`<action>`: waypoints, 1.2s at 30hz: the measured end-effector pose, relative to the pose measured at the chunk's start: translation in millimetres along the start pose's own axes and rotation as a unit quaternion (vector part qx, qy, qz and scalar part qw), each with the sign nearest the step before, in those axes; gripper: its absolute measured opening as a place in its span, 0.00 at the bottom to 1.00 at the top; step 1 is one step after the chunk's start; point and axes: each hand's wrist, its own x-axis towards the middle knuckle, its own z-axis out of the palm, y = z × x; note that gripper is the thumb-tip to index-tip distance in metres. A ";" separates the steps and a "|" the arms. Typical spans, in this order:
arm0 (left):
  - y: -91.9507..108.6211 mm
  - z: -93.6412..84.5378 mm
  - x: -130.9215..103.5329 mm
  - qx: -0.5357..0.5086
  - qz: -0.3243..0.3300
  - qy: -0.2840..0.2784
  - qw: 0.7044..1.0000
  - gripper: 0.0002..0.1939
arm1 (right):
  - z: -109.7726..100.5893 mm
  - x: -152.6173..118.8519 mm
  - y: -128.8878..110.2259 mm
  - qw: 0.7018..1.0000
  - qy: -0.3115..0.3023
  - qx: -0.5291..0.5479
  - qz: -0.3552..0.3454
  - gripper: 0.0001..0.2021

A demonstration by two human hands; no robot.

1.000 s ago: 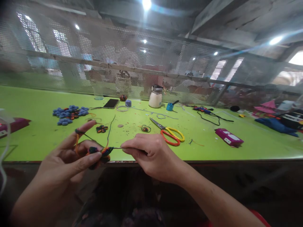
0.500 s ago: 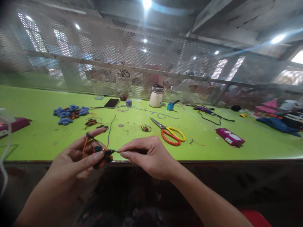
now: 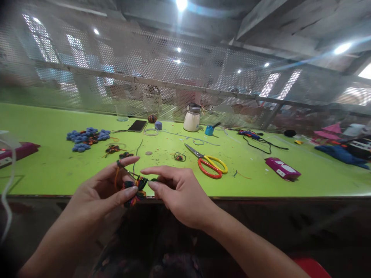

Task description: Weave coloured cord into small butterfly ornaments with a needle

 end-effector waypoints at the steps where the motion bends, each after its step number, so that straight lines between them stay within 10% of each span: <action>1: 0.4 -0.1 0.1 0.025 0.010 -0.017 0.999 0.28 | -1.1 0.0 -3.8 0.999 -0.005 -0.038 -0.025 0.14; 5: -6.3 2.6 -3.9 0.206 0.126 -0.008 0.970 0.29 | -3.3 6.0 -6.6 0.992 -0.022 -0.115 -0.042 0.15; 10: -26.9 8.6 -8.8 0.347 0.315 0.093 0.879 0.27 | 9.9 13.6 13.8 0.997 0.010 0.066 0.045 0.17; 15: -22.5 8.5 -1.8 0.032 0.065 0.112 0.991 0.22 | 25.8 7.1 25.2 0.979 0.099 0.178 0.023 0.17; 19: -6.4 2.8 3.7 -0.154 -0.098 0.063 0.981 0.24 | 20.5 4.3 24.2 0.989 0.093 0.117 -0.012 0.15; 28: 10.8 -7.4 10.7 -0.079 -0.140 -0.053 0.986 0.19 | -23.1 5.3 -2.3 0.992 -0.070 -0.100 -0.041 0.13; 36: 12.5 -10.2 12.4 0.040 -0.122 -0.105 0.986 0.17 | -47.8 14.5 -33.7 0.919 -0.209 -0.310 -0.124 0.18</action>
